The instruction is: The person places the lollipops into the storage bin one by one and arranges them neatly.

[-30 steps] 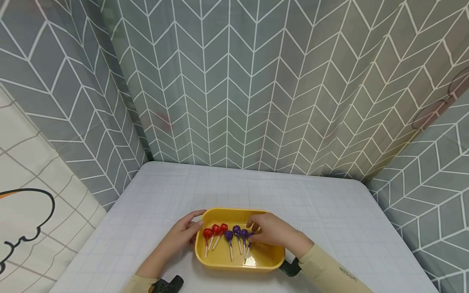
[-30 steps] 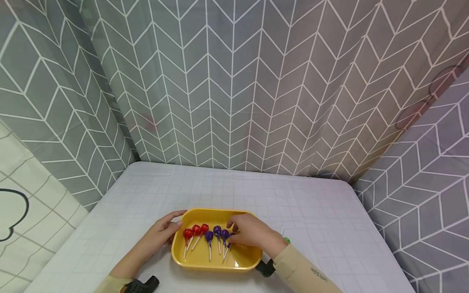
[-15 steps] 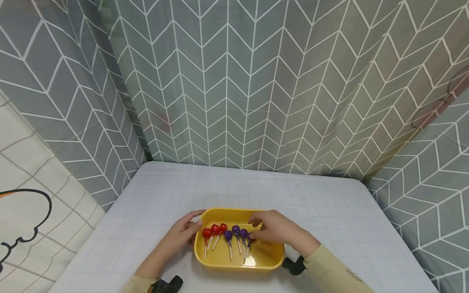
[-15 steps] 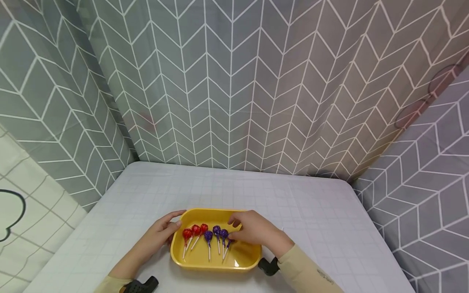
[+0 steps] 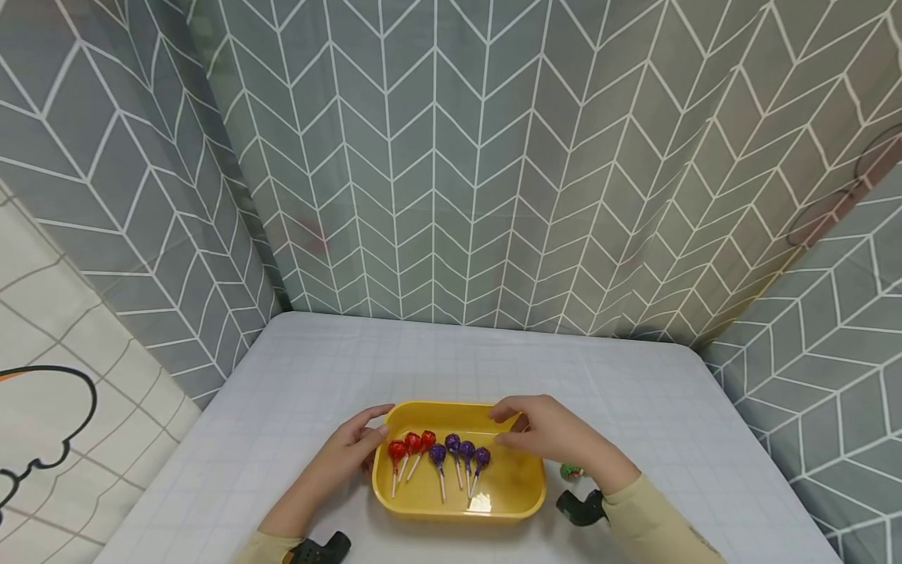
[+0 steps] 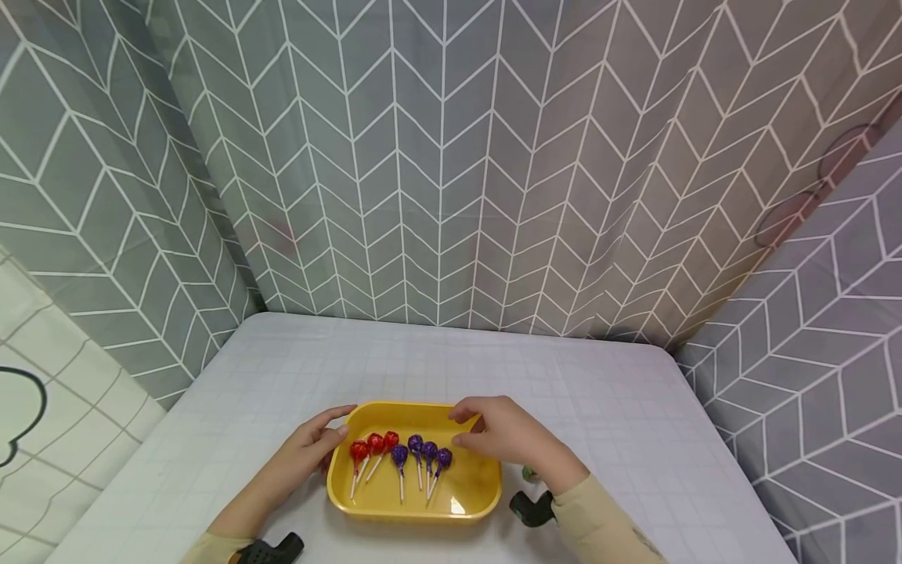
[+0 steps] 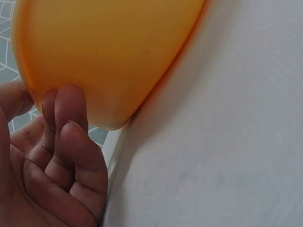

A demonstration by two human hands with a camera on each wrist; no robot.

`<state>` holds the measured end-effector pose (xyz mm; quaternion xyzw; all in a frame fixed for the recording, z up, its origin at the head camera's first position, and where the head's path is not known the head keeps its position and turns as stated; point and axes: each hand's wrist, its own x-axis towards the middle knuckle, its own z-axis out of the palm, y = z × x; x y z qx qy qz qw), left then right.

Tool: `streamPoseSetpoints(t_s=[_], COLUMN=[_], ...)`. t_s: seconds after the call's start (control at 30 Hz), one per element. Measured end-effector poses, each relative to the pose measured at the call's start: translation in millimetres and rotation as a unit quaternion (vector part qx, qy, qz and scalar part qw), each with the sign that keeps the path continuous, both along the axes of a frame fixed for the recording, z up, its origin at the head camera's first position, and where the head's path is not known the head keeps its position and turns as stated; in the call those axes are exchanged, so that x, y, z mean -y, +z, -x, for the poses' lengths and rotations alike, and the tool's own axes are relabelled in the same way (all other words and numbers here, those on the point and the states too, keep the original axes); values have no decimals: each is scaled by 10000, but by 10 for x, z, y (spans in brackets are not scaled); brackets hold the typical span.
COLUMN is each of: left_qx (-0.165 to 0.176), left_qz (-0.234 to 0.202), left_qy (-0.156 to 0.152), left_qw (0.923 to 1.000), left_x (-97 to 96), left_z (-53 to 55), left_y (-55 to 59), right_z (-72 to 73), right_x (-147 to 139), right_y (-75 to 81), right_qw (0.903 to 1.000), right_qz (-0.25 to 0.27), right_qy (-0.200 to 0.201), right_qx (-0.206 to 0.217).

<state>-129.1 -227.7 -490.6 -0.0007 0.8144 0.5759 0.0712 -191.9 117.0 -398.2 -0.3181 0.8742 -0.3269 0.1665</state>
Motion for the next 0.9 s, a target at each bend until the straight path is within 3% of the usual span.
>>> streamPoseSetpoints(t_s=[0.5,0.9], left_qx=[-13,39], left_qz=[-333,-416], left_qy=[-183,-190], left_qw=[9993,9989], left_x=[23,38], left_z=[0,-11], left_y=[17,7], right_z=[-19,-84], right_x=[-307,-659], right_y=[7,-32], right_qw=[9978,9913], right_qz=[401,642], right_qy=[-446,-1142], right_qx=[-298,-125])
